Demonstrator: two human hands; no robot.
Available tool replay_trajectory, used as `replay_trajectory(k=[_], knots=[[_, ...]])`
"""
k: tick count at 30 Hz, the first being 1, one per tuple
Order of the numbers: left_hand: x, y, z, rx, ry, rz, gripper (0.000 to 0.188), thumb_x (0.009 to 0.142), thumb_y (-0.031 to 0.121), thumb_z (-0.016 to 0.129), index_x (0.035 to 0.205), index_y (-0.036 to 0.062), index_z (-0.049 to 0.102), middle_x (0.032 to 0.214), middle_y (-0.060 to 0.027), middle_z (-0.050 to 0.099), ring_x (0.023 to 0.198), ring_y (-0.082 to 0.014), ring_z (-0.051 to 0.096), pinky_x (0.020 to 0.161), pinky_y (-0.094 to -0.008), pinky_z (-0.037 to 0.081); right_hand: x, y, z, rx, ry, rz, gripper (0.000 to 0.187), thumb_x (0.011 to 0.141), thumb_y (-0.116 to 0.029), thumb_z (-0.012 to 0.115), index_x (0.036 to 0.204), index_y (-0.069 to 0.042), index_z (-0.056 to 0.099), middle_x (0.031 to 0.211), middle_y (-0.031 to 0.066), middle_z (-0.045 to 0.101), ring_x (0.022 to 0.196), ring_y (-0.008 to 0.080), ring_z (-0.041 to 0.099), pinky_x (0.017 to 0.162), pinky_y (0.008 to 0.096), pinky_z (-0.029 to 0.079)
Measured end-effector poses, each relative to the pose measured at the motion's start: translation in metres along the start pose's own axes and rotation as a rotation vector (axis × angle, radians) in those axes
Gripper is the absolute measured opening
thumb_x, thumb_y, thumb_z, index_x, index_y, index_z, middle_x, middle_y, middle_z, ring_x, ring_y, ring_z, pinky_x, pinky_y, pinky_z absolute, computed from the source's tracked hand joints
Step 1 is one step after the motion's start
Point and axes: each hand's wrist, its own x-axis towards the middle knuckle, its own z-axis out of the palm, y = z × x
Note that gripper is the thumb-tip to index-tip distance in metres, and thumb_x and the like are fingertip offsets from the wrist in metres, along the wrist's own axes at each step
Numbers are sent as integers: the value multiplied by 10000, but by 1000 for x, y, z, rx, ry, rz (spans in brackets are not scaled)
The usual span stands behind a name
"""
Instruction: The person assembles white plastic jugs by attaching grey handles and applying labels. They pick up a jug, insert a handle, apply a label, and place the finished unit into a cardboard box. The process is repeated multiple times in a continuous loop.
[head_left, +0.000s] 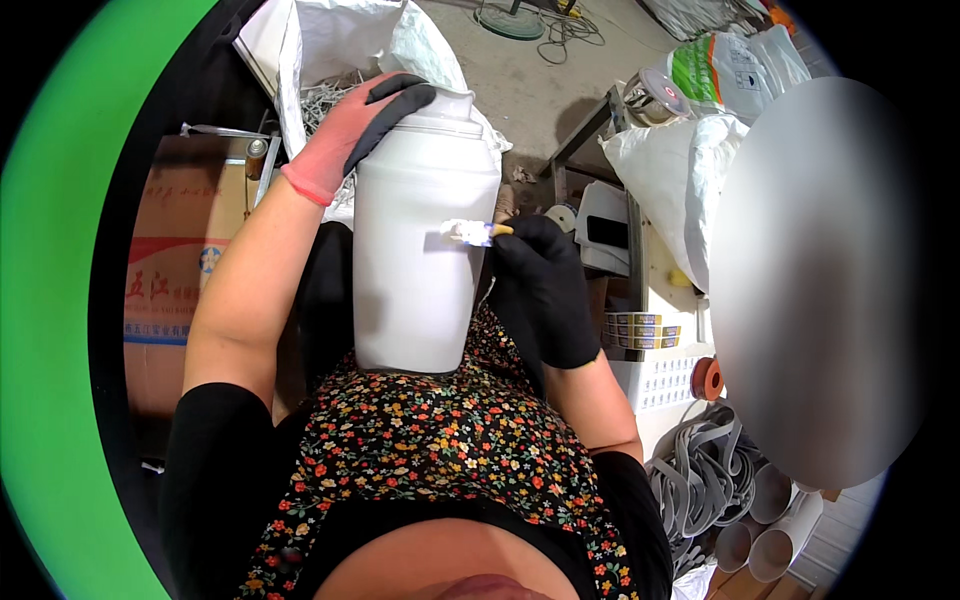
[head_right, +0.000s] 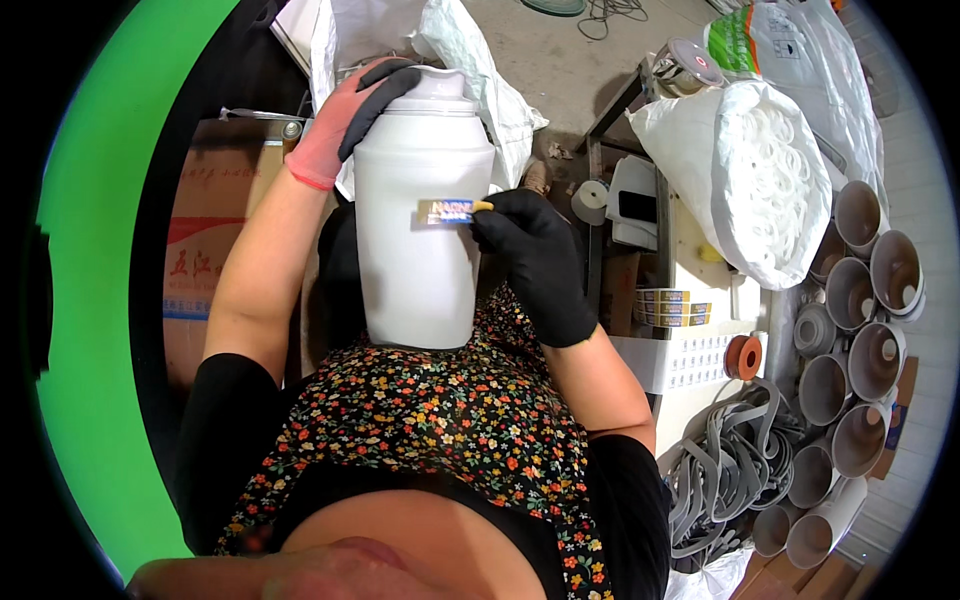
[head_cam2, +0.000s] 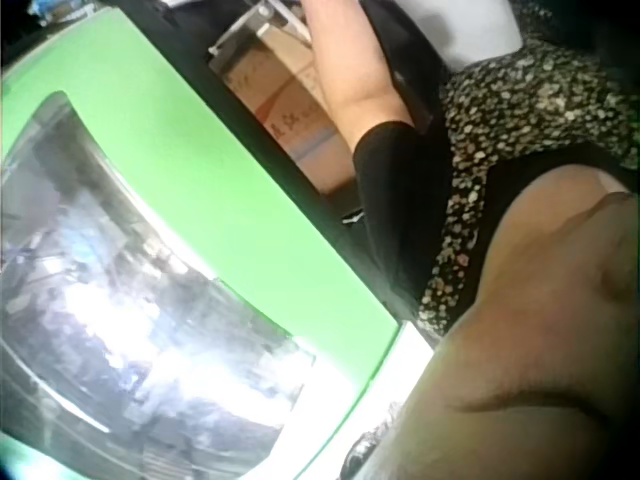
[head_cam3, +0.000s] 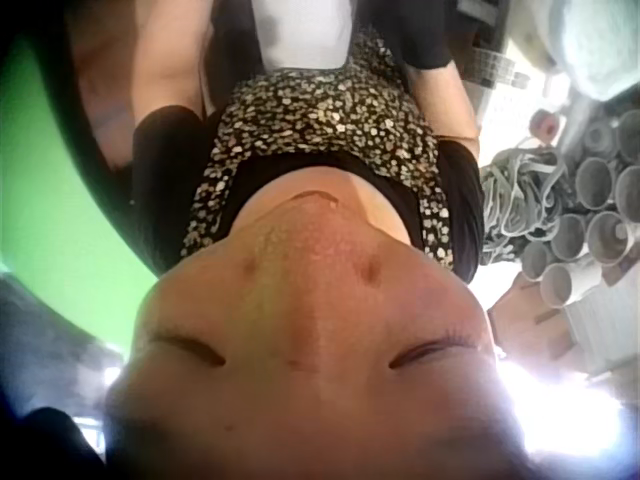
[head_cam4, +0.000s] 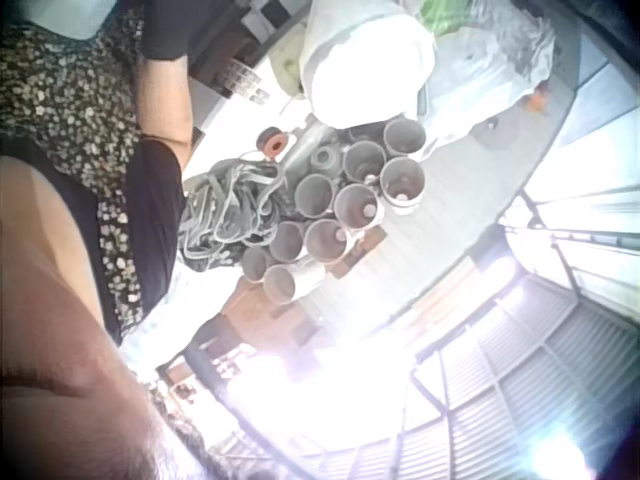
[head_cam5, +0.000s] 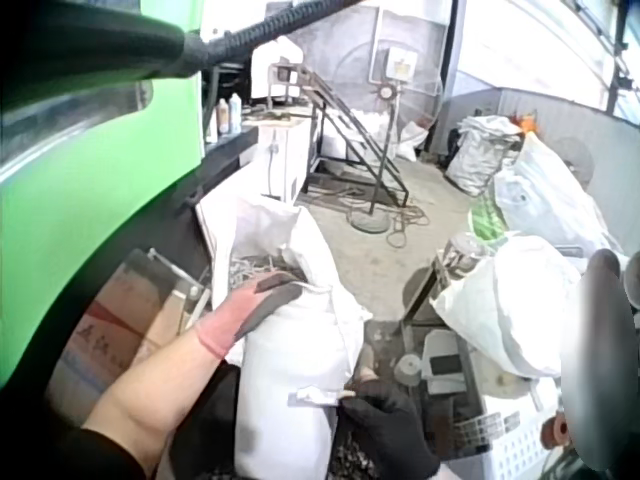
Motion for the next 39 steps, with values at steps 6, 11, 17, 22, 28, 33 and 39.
replay_trajectory(k=[6, 11, 17, 22, 28, 33, 39], knots=[[-24, 5, -9, -124, 157, 46, 263, 901, 234, 631, 1067, 32, 654, 955, 11, 613, 891, -61, 544, 785, -203, 440, 9, 9, 23, -123, -61, -18, 72, 901, -29, 618, 971, -17, 617, 863, 33, 651, 769, 94, 583, 719, 247, 480], [-25, 6, -10, -130, 133, 82, 232, 910, 196, 611, 1066, 32, 657, 954, 9, 613, 894, -67, 544, 794, -204, 438, 8, 6, 30, -204, -74, -62, 90, 895, -20, 630, 982, -4, 616, 870, 37, 653, 777, 77, 584, 704, 218, 476], [-24, 3, -6, -97, 148, 82, 214, 911, 182, 622, 1049, 22, 654, 946, 11, 610, 892, -63, 543, 792, -202, 434, 5, 3, 36, -241, 25, -64, 124, 880, -64, 675, 960, 18, 629, 822, 17, 650, 732, 48, 571, 649, 186, 462], [-22, 3, -4, -152, 140, 58, 211, 917, 176, 622, 1053, 17, 647, 946, 13, 612, 884, -61, 543, 786, -204, 436, 1, 2, 36, -367, 57, -89, 136, 867, -100, 693, 915, 6, 623, 738, 10, 643, 640, 53, 566, 582, 202, 452], [-29, 11, -1, -171, 127, 84, 217, 916, 166, 622, 1062, 7, 642, 952, 4, 616, 881, -67, 548, 786, -208, 442, -3, -8, 47, -743, 56, -276, 149, 850, -120, 698, 859, -2, 607, 682, 58, 634, 579, 86, 582, 545, 248, 453], [-32, 11, -4, -217, 148, 52, 221, 917, 165, 620, 1068, 4, 641, 957, -4, 617, 884, -69, 553, 783, -212, 446, -5, -10, 47, -695, 11, -255, 121, 861, -109, 693, 880, -8, 629, 712, 18, 636, 626, 47, 544, 572, 221, 442], [-32, 7, -10, -223, 148, 76, 235, 913, 179, 625, 1069, 3, 640, 958, -6, 619, 885, -73, 557, 780, -211, 448, -2, 1, 38, -477, -73, -270, 123, 868, -102, 685, 903, -3, 621, 738, 7, 622, 649, 47, 531, 590, 219, 439]])
